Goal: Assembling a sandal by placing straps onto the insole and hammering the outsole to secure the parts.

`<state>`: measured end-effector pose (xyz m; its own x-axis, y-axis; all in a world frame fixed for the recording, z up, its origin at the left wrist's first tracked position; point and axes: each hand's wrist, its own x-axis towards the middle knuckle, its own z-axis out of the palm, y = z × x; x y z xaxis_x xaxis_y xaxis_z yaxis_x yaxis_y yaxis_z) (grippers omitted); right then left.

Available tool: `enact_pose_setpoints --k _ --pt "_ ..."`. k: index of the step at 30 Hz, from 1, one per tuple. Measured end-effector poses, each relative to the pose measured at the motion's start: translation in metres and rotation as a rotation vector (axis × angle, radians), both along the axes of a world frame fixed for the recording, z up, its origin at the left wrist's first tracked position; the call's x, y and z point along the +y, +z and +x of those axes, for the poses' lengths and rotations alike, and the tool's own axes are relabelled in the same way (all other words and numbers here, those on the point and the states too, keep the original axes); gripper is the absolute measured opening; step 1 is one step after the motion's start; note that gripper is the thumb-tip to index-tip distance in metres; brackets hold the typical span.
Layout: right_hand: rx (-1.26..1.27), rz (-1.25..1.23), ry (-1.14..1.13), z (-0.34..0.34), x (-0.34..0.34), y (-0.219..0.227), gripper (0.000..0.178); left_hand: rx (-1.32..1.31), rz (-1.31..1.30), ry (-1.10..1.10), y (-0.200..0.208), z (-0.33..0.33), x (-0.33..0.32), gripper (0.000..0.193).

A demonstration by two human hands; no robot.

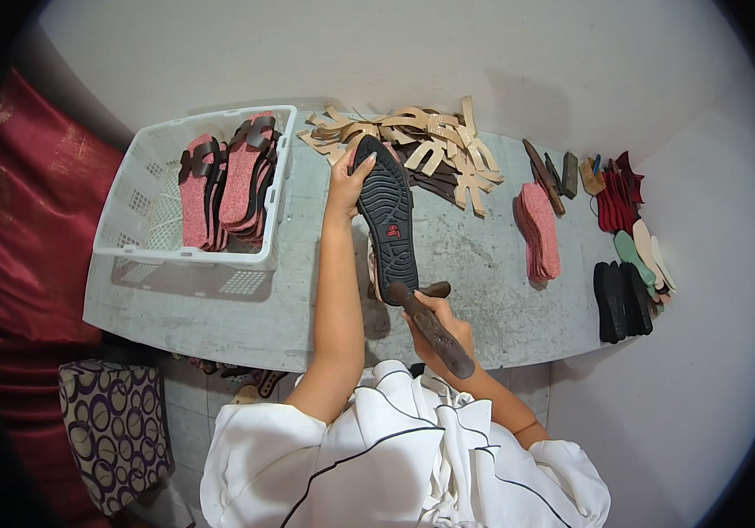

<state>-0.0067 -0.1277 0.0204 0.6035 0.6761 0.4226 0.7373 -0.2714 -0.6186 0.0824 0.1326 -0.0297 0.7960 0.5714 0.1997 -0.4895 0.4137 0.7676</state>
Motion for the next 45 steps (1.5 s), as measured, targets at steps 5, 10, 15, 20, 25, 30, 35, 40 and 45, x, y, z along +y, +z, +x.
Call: enact_pose_setpoints --k 5,10,15,20,25,30,35,40,45 --pt "0.022 -0.155 0.002 0.017 0.012 -0.017 0.033 -0.001 -0.04 -0.035 0.0 0.001 -0.003 0.023" --pt "0.022 0.017 -0.018 0.025 0.029 0.003 0.028 0.003 -0.033 -0.05 0.003 -0.004 -0.004 0.025" --pt "0.013 -0.136 0.009 0.041 0.046 0.004 0.022 0.003 -0.056 -0.056 -0.001 -0.005 -0.001 0.025" --pt "0.018 -0.02 0.001 0.043 0.06 -0.001 0.025 -0.015 -0.072 -0.071 0.002 -0.006 -0.005 0.024" --pt "-0.002 -0.054 0.023 0.053 0.074 0.014 0.025 -0.004 -0.132 -0.08 -0.003 -0.01 -0.006 0.022" --pt "-0.082 -0.032 -0.011 0.068 0.088 0.009 0.021 0.034 -0.199 -0.088 -0.011 -0.011 -0.003 0.023" --pt "-0.018 0.184 -0.08 0.066 0.099 0.008 0.016 0.051 -0.176 -0.088 -0.006 -0.014 -0.008 0.022" --pt "-0.086 0.158 -0.032 0.083 0.111 0.011 0.016 0.065 -0.206 -0.054 -0.005 -0.016 -0.011 0.019" --pt "-0.103 -0.075 -0.073 0.097 0.116 0.01 0.015 0.05 -0.094 -0.132 -0.005 -0.016 -0.007 0.021"
